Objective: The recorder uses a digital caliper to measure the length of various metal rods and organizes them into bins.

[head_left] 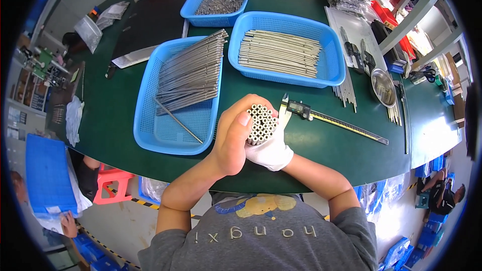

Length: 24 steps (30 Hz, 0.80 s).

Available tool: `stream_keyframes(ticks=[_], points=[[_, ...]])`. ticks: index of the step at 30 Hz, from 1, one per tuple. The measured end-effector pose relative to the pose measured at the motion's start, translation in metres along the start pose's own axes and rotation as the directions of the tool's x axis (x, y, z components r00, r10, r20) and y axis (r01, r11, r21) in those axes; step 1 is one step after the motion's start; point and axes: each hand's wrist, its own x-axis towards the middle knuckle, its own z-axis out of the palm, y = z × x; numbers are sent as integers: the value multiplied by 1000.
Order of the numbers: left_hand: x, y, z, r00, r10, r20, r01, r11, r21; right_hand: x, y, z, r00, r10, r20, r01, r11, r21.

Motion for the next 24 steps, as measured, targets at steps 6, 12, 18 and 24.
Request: stream_keyframes(ticks=[6,12,18,24], points=[[0,9,-11,997,-60,54,55,993,103,4,-4,1,998,-65,-12,65,998,-8],[3,34,-31,909,417,31,-380,793,475,6,-5,-3,985,-166,46,171,971,-164],[-3,54,-34,854,451,260,-473,466,748,6,-5,0,998,-60,35,60,998,1],[1,56,-34,852,406,329,-493,415,765,7,-2,-1,997,-54,59,55,998,-24]])
